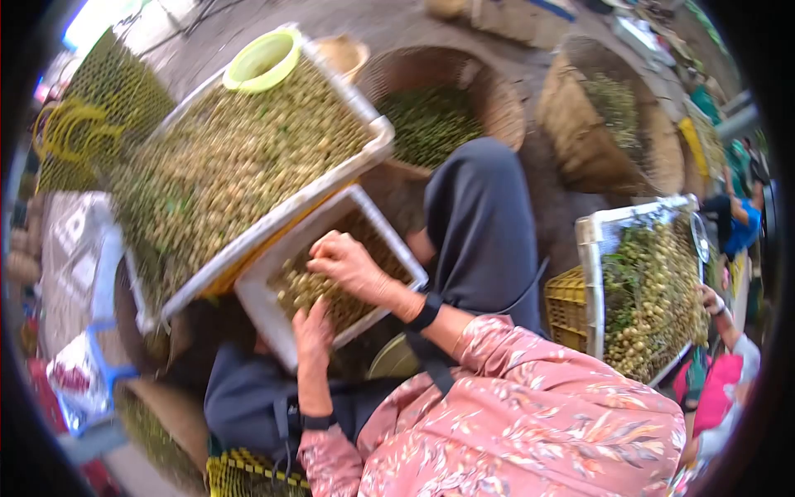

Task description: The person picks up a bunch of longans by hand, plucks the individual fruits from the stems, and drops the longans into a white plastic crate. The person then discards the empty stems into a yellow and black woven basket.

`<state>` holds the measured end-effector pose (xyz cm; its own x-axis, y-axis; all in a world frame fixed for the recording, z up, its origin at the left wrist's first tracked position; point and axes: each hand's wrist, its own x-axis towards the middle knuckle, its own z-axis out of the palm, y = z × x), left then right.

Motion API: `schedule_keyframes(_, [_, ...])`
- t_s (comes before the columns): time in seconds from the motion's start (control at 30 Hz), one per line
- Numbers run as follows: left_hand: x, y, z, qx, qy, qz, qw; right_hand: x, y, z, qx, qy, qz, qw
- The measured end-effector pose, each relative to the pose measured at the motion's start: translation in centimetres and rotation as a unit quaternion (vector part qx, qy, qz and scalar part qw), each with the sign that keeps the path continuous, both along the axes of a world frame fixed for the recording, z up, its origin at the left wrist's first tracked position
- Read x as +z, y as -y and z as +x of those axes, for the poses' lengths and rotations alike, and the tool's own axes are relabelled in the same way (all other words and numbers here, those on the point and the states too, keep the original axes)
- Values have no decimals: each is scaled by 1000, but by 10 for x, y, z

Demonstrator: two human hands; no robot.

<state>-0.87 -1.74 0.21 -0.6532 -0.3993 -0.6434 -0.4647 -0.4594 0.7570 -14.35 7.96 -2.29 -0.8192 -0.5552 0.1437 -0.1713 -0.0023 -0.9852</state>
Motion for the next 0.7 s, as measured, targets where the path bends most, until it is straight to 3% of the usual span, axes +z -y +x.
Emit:
schedule_keyframes(0.1, [-13, 3, 3, 4, -4, -11, 1000, 89, -21, -22, -162, -297, 47, 940])
schedule_keyframes(0.17, [-13, 1, 4, 19, -17, -13, 1000, 121, -44, -48, -319, -413, 354, 776])
schedule_keyframes(0.23, [-18, 8, 9, 29, -57, 41, 997, 102, -60, -85, -362, -405, 296, 786])
schedule_keyframes(0.27, [-14, 7, 10, 58, -62, 56, 995, 86, -58, -94, -389, -363, 343, 774])
schedule_keyframes(0.3, [-11, 5, 3, 84, -78, 72, 991, 83, -57, -88, -353, -397, 273, 802])
schedule_keyframes(0.33, [-5, 2, -2, 104, -94, 85, 987, 78, -47, -75, -233, -204, 226, 923])
schedule_keyframes(0.37, [2, -2, -4, 117, -105, 99, 983, 69, -43, -58, -100, 7, 172, 980])
schedule_keyframes(0.43, [5, 2, 2, 99, -147, 117, 977, 16, -23, -36, 26, 158, 188, 969])
schedule_keyframes(0.5, [1, 8, 5, 43, -209, 127, 969, 26, -12, -1, 70, 325, 117, 936])
schedule_keyframes(0.57, [2, 8, 5, 55, -198, 144, 968, 18, -10, 8, 130, 449, 36, 883])
schedule_keyframes(0.63, [-3, 7, 7, 52, -184, 139, 972, 10, -4, 10, 154, 451, -19, 879])
schedule_keyframes(0.7, [-6, 4, 5, 63, -150, 119, 979, 6, 0, 8, 109, 407, -62, 905])
